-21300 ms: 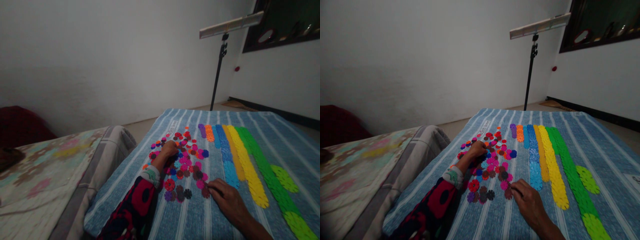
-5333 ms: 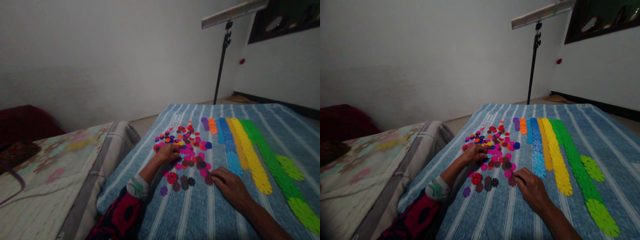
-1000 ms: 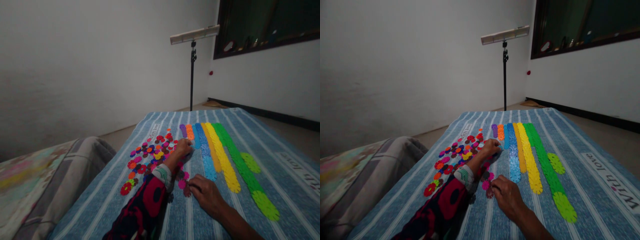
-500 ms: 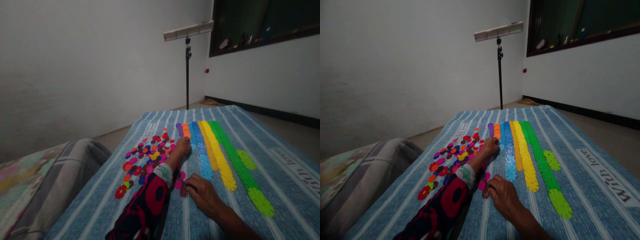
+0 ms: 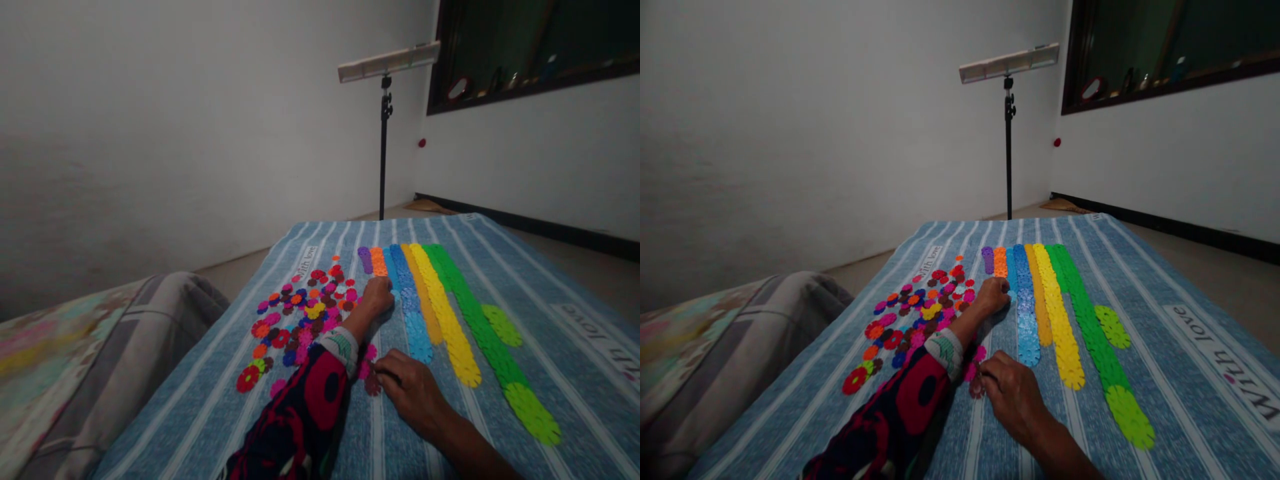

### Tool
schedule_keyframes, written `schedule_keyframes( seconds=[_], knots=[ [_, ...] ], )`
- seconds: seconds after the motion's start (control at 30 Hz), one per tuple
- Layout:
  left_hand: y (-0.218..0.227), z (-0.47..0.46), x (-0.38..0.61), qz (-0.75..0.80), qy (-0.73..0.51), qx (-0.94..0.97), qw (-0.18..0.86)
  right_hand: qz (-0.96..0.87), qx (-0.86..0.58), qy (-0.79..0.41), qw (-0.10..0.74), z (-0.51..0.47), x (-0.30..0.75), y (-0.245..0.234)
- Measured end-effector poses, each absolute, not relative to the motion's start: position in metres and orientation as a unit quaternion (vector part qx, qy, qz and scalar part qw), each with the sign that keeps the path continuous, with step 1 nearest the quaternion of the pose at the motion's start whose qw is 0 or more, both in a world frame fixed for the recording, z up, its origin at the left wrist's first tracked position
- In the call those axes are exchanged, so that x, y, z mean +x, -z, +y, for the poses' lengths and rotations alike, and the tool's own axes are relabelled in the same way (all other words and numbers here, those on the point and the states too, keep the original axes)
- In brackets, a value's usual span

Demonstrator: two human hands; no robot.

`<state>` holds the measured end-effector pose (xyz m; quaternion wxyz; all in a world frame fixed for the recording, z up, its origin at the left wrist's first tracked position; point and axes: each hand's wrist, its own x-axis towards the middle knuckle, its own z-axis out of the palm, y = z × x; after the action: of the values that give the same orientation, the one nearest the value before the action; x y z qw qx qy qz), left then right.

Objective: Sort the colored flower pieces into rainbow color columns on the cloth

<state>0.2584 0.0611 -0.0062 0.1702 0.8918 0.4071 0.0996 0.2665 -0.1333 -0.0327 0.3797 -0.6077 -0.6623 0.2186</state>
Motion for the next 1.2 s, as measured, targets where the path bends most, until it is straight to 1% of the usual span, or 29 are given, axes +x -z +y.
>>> schedule_keyframes(
  seconds=[0.2,0.4,0.5,0.67,0.8,1.0,1.1,1.2],
  knots=[
    [0.009,0.054,0.257,0.412,-0.097,0.894,0.149,-0.668,-0.605,-0.225,0.371,-0.135,0.268,0.039],
    [0.006,0.067,0.231,0.442,-0.128,0.877,0.138,-0.674,-0.595,-0.224,0.377,-0.135,0.270,0.049],
    [0.000,0.091,0.199,0.485,-0.121,0.858,0.116,-0.673,-0.593,-0.225,0.380,-0.135,0.270,0.052],
    [-0.007,0.134,0.142,0.606,-0.112,0.783,0.080,-0.668,-0.598,-0.215,0.386,-0.135,0.270,0.054],
    [-0.009,0.147,0.123,0.587,-0.099,0.799,0.085,-0.666,-0.598,-0.217,0.390,-0.136,0.270,0.052],
    [-0.008,0.140,0.119,0.542,-0.033,0.836,0.080,-0.669,-0.597,-0.215,0.388,-0.137,0.269,0.052],
    [-0.009,0.140,0.112,0.520,-0.045,0.849,0.078,-0.672,-0.596,-0.219,0.381,-0.136,0.270,0.053],
    [-0.010,0.142,0.107,0.538,-0.061,0.838,0.067,-0.675,-0.597,-0.224,0.371,-0.136,0.271,0.053]
  ],
)
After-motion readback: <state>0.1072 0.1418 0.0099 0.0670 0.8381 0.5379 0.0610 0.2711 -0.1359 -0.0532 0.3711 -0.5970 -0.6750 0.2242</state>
